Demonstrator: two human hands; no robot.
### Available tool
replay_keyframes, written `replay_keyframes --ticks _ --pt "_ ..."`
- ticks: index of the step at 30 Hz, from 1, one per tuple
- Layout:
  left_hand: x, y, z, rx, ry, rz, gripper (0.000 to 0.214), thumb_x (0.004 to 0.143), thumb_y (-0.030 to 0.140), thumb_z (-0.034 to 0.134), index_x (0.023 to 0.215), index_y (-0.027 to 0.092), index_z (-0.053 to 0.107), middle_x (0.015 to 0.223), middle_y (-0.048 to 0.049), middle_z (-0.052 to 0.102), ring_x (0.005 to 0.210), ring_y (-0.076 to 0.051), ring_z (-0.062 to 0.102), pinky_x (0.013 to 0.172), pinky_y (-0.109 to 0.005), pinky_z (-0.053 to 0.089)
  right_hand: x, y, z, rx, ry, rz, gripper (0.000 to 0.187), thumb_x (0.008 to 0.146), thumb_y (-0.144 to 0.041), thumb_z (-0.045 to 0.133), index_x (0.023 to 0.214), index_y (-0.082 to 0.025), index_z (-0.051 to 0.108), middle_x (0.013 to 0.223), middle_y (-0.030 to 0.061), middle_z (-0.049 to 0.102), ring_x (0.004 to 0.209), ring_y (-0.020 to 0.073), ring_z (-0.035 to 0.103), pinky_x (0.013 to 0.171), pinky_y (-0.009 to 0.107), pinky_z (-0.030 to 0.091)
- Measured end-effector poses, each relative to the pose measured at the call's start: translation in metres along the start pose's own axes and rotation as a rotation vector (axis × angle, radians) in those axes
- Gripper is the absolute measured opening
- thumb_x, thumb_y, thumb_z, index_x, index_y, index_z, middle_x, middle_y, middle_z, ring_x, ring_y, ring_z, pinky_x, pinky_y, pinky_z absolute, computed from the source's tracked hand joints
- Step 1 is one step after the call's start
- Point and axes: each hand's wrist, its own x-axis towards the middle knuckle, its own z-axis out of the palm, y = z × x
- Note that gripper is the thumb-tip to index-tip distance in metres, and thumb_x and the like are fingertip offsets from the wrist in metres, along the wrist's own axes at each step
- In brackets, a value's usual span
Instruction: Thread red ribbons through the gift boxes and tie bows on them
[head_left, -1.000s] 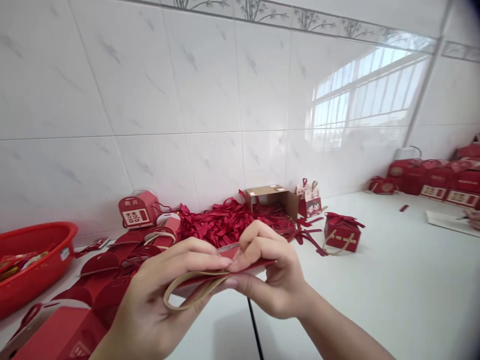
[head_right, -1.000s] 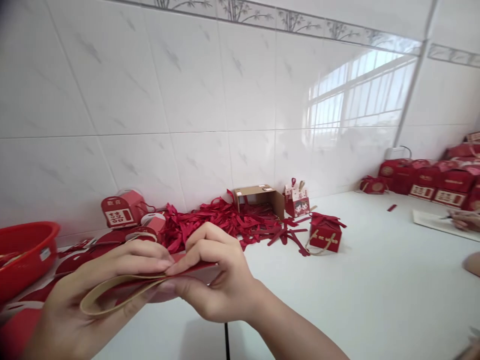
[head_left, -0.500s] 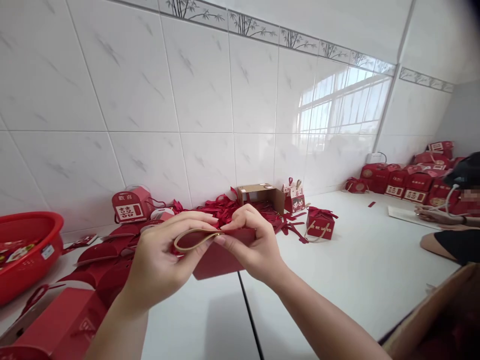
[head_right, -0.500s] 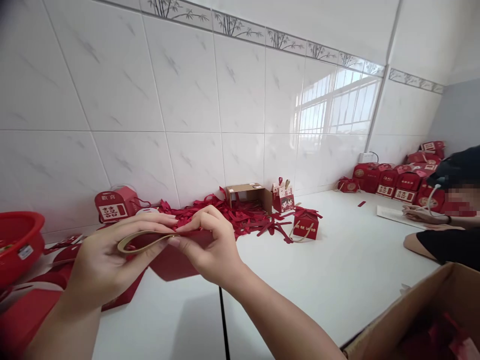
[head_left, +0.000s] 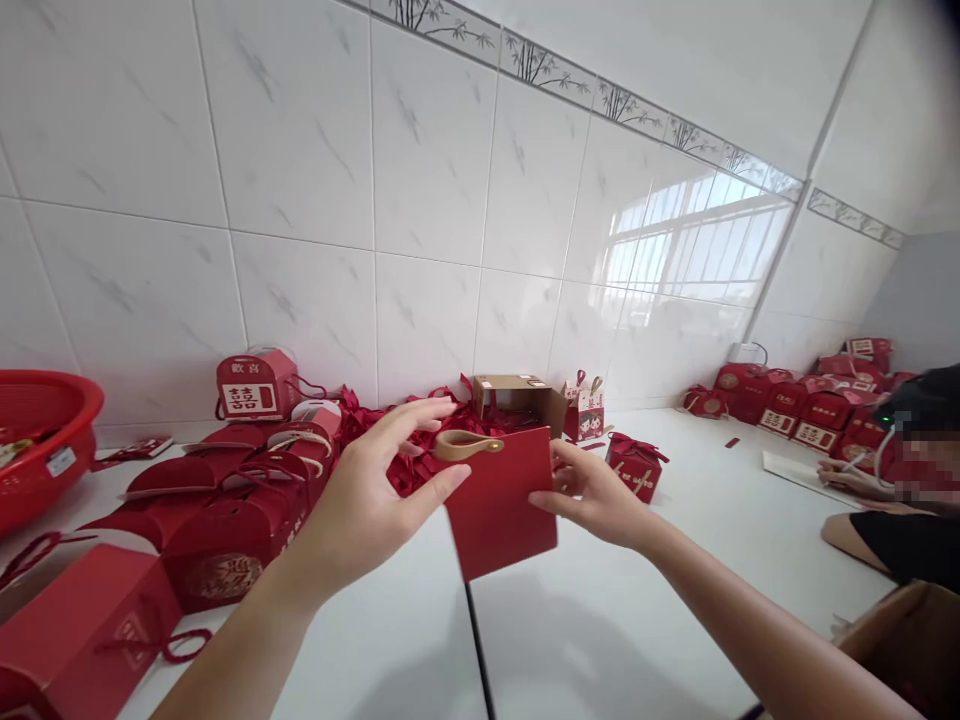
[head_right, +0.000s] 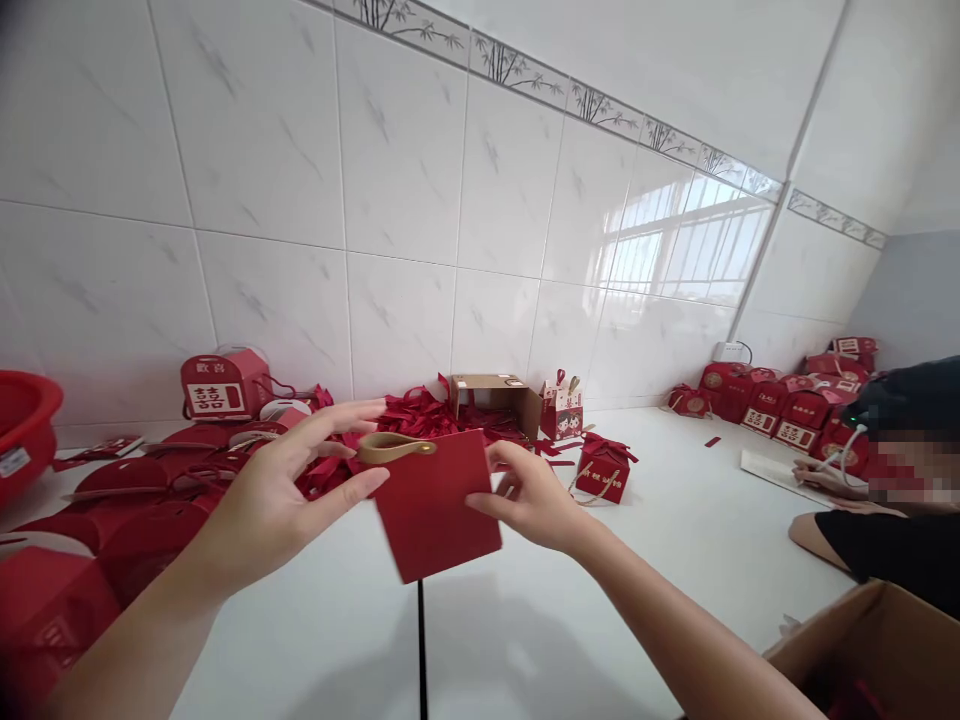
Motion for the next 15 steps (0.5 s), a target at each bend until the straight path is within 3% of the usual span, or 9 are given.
replay_keyframes --ticks 3,8,11,15 --pt "0.001 -0.004 -0.007 -0.038 0.047 -0.04 0.048 0.077 0.04 0.066 0.122 0.027 0.054 0.118 -0.0071 0.063 0.106 -0.024 0.06 0.084 -0.036 0.055 -0.012 0.035 -0.026 0.07 0.075 0.212 0.047 0.079 -0.04 0.063 0.118 -0.019 0.05 0.105 0.0077 0.063 0.075 0.0172 0.065 0.059 0.032 0.056" --pt "-0.002 -0.005 -0.025 -0.035 0.23 -0.002 0.021 0.074 0.037 0.07 0.091 0.025 0.067 0.093 -0.002 0.07 0.09 -0.019 0.064 0.075 -0.026 0.054 -0.031 0.114 -0.09 0.125 0.318 0.519 0.049 0.073 -0.047 0.067 0.11 -0.017 0.055 0.113 0.0133 0.063 0.091 0.0244 0.067 0.069 0.033 0.059" --pt "0.0 0.0 -0.028 -0.057 0.357 -0.04 0.013 0.071 0.033 0.072 0.077 0.022 0.067 0.078 -0.0011 0.07 0.079 -0.018 0.065 0.072 -0.026 0.054 -0.04 0.165 -0.13 -0.042 0.646 0.667 0.043 0.066 -0.043 0.073 0.094 -0.014 0.059 0.104 0.0181 0.066 0.081 0.0269 0.069 0.066 0.033 0.059" --pt "0.006 0.001 -0.028 -0.192 0.614 -0.068 0.009 0.068 0.023 0.074 0.073 0.019 0.068 0.072 0.0011 0.068 0.071 -0.014 0.063 0.071 -0.023 0.053 -0.038 0.21 -0.155 -0.241 0.848 0.736 0.05 0.063 -0.041 0.072 0.099 -0.008 0.058 0.092 0.0244 0.066 0.077 0.0354 0.068 0.067 0.044 0.055"
